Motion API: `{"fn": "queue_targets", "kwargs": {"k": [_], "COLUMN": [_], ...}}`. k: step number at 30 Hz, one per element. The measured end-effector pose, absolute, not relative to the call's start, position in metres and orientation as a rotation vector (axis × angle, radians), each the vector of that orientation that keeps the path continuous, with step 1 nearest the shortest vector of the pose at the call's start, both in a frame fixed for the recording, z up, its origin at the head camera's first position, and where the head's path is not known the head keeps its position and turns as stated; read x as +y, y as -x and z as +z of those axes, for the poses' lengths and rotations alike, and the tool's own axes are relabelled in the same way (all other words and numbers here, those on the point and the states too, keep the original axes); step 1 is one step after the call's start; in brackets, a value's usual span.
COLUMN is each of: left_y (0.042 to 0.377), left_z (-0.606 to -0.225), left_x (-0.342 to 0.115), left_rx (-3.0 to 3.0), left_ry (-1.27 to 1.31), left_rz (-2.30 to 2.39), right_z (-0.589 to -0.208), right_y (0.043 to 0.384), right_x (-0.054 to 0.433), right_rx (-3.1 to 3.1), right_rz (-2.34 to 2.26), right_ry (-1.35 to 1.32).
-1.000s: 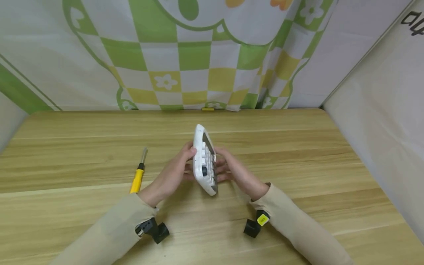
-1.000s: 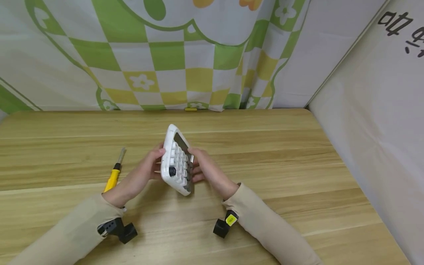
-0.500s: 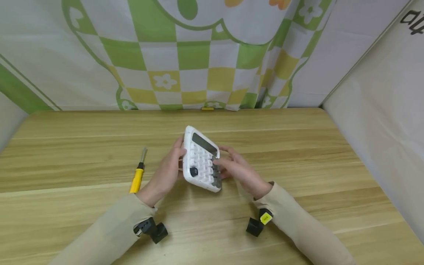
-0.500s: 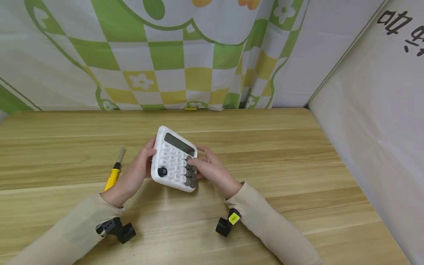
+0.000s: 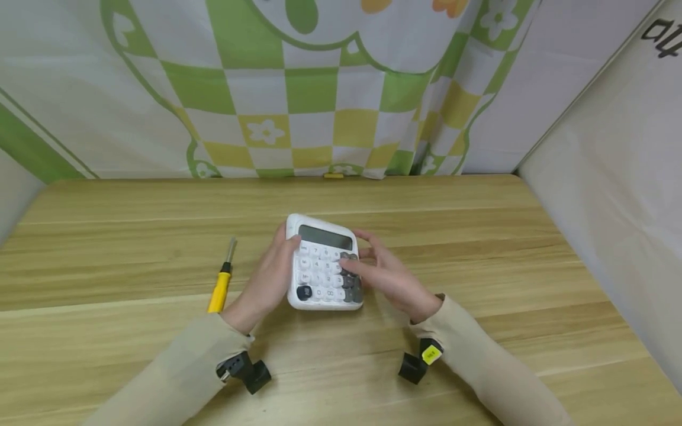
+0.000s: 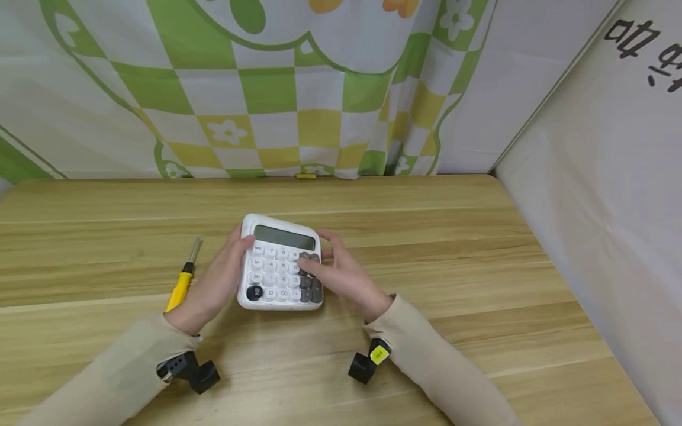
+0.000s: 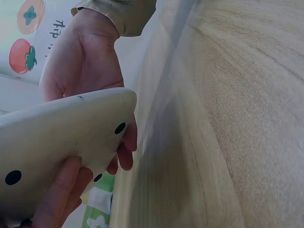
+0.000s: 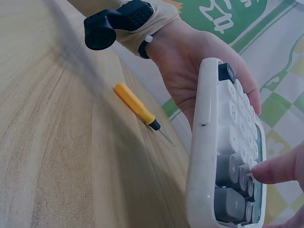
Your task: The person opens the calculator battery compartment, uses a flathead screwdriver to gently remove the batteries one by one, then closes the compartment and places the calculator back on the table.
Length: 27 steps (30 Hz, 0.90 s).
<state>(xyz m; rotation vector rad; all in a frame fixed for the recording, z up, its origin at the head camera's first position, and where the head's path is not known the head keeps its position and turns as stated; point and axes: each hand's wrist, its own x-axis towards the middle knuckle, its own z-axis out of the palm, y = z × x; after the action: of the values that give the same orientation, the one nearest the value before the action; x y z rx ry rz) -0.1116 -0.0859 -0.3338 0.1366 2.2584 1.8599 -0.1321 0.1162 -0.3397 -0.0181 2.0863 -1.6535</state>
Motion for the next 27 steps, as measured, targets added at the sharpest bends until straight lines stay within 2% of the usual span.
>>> {"fn": "queue_targets", "kwargs": {"k": [17, 27], "left_y": [0.114, 0.115], "left_z": [-0.337, -0.341], "left_x": [-0.09, -0.092], "left_rx": [2.41, 2.571], "left_ry": [0.014, 0.008], "left_rz": [1.711, 1.568], "right_z": [-0.337, -0.335], "right_y": [0.132, 0.132], "right_x": [0.124, 0.13], "right_rx": [2.074, 2.1], "right_rz": [-1.689, -1.68], "right_ry": [0.089, 0.137]}}
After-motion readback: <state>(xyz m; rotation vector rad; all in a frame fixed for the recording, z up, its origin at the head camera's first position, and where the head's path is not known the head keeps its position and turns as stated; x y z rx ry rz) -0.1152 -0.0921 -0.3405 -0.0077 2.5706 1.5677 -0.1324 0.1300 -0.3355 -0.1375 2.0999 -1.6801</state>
